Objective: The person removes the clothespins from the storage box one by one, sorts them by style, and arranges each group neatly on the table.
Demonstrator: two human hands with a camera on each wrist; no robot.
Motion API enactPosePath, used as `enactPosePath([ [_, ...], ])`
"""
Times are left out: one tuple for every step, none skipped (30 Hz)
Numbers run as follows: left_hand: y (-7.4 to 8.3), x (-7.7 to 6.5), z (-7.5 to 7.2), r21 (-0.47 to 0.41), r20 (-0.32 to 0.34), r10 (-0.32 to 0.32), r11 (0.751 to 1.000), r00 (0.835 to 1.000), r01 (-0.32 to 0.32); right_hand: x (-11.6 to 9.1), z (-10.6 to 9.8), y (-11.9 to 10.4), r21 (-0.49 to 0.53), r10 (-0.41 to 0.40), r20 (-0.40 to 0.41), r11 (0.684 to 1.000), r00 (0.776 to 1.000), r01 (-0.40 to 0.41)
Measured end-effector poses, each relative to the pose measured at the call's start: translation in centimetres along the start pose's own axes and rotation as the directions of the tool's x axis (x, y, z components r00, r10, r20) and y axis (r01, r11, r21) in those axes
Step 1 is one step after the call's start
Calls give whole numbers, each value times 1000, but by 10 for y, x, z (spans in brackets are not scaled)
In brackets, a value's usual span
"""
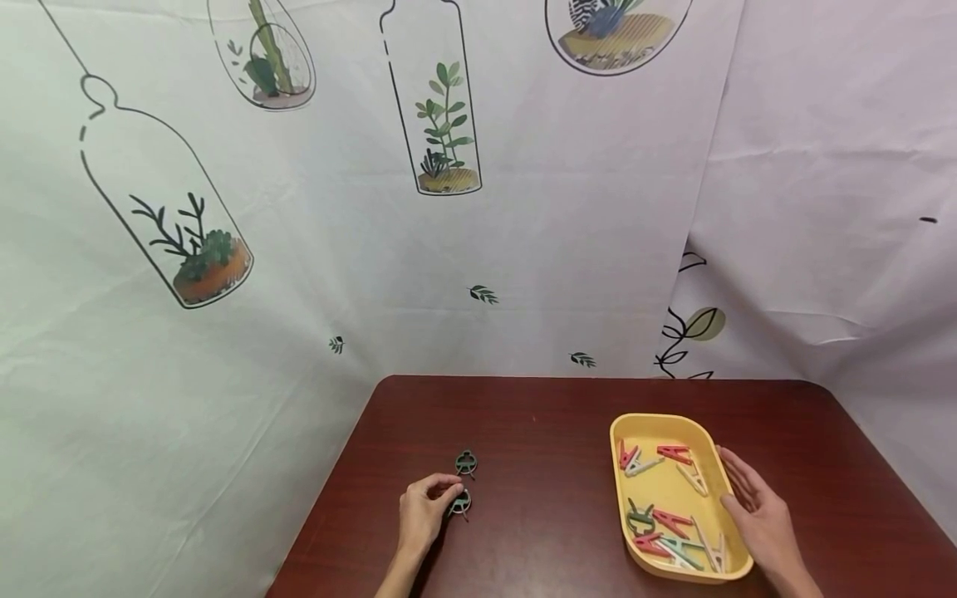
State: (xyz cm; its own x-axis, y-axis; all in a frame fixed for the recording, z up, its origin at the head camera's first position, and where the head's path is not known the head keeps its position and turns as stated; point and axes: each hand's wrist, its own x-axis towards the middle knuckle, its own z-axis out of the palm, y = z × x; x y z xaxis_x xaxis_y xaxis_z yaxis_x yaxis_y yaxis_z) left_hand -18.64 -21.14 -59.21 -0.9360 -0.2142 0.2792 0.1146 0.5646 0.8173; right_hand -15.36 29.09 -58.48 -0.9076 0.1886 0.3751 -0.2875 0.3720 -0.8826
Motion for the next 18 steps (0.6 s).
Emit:
enactPosePath([
  [0, 0, 0, 5, 0, -2, 1000, 1000, 2, 0, 0, 0, -3, 1, 1, 1000, 1000, -1],
  [0, 0, 0, 10, 1, -6, 1000, 1000, 6, 0, 0, 0, -4, 3, 2, 1000, 1000, -3],
  [0, 0, 0, 16, 2, -6, 1000, 1000, 6, 0, 0, 0, -5, 5, 3, 1000, 1000, -5],
  [0, 0, 0, 21, 2, -5, 1000, 1000, 5, 0, 0, 0, -5, 7, 3, 1000, 1000, -6],
  [-1, 0, 1, 26, 3, -3, 1000, 1000, 3, 0, 0, 0, -5, 7, 4, 1000, 1000, -7],
  [-1, -1, 1, 30, 3, -2, 1000, 1000, 2, 0, 0, 0, -4, 8, 4, 1000, 1000, -8],
  [-1, -1, 1, 38, 3, -1, 999, 1000, 1, 0, 0, 0, -5, 9, 4, 1000, 1000, -9],
  [-1, -1, 1, 45, 3, 1, 999, 1000, -1, 0, 0, 0, -4, 10, 4, 1000, 1000, -10],
  [-2, -1, 2, 53, 3, 3, 999, 1000, -3, 0, 0, 0, -6, 12, 4, 1000, 1000, -12],
  [-2, -1, 2, 62, 3, 4, 998, 1000, -5, 0, 0, 0, -8, 14, 3, 1000, 1000, -14],
  [-3, 0, 2, 68, 3, 6, 998, 1000, -6, 0, 0, 1, -11, 15, 4, 1000, 1000, -15],
  [-3, 0, 2, 74, 3, 5, 997, 1000, -5, 0, 0, 1, -13, 18, 4, 1000, 1000, -18],
  [-3, 0, 3, 79, 2, 6, 997, 1000, -6, 0, 0, 1, -14, 19, 4, 1000, 1000, -19],
  [-3, -1, 3, 81, 2, 9, 997, 1000, -9, 0, 0, 1, -14, 19, 4, 1000, 1000, -19],
  [-3, -1, 3, 81, 3, 11, 997, 1000, -11, 0, 0, 1, -14, 18, 4, 1000, 1000, -18],
  [-3, -1, 3, 80, 4, 13, 997, 1000, -14, 0, 0, 1, -12, 16, 4, 1000, 1000, -16],
  [-3, -1, 3, 79, 5, 13, 997, 1000, -14, 0, 0, 1, -9, 14, 3, 1000, 1000, -14],
  [-3, -1, 3, 78, 6, 14, 997, 1000, -15, 0, 0, 1, -5, 12, 2, 1000, 1000, -12],
])
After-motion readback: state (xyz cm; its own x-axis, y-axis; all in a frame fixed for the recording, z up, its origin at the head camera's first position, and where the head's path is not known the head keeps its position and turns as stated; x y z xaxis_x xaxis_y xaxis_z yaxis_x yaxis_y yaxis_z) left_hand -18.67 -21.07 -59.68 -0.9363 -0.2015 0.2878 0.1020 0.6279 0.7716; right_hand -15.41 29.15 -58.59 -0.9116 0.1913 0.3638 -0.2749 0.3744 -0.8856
